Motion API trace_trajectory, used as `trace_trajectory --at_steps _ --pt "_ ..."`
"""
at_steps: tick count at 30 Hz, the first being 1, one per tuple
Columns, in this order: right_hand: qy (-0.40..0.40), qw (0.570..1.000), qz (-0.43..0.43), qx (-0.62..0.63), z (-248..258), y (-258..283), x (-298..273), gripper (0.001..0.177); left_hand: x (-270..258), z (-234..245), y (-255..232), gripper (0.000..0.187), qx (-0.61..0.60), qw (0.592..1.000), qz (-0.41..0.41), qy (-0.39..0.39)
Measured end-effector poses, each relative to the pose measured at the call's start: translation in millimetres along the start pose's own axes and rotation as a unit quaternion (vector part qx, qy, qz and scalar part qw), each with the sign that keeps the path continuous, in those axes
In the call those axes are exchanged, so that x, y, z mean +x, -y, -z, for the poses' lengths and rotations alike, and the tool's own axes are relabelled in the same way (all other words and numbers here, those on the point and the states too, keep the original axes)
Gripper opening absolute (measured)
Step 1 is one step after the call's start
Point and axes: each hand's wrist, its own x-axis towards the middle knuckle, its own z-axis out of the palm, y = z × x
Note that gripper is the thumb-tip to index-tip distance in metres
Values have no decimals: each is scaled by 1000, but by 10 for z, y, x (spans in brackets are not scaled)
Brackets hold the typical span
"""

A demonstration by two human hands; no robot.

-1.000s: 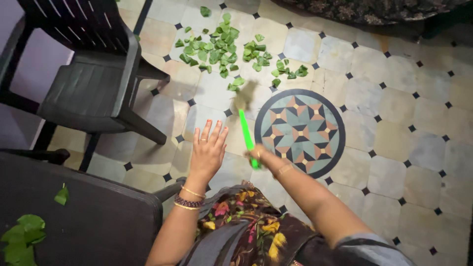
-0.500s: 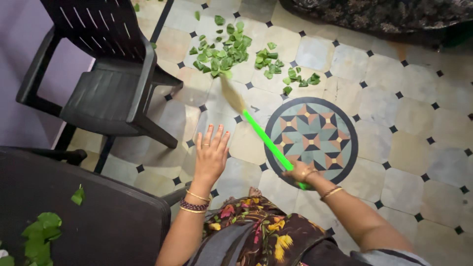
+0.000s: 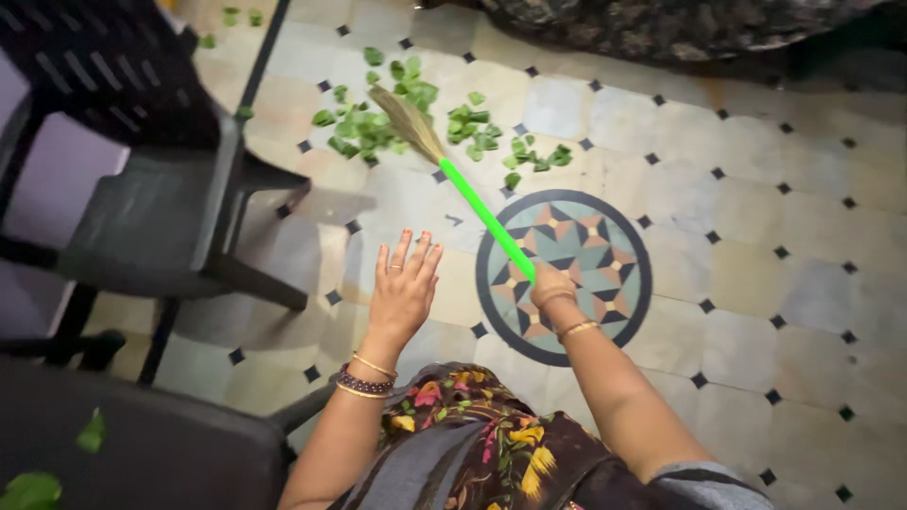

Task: The person sweeps scattered green leaves on a tiled floor using a green-handled broom, gathering them into a pile. They then use a pink dustpan to collect the leaves and transfer them onto a nearby table.

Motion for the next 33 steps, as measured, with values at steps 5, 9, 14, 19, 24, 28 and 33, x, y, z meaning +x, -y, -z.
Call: trace_trajectory --at_steps 5,9,14,19,24,28,33 --pt "18 985 -169 33 114 -1322 -406 47 205 -106 -101 48 -12 999 -30 -1" --pt "11 969 -242 45 182 -1787 -480 40 344 -180 -139 48 -18 999 -46 19" --pt "21 946 -298 121 370 -1730 -51 42 537 -266 -112 48 -31 997 -59 29" --pt "46 965 -223 132 357 -1222 524 56 769 -349 195 50 -20 997 -64 25" --pt "165 980 -113 -17 226 -37 1243 63 1075 -369 605 50 -32 999 -34 16" --pt "198 974 -92 56 312 996 1878 48 1266 -320 956 49 -21 999 -23 15" --pt "208 949 -84 221 875 1572 2402 37 1509 -272 1421 48 -16 1000 3 -6"
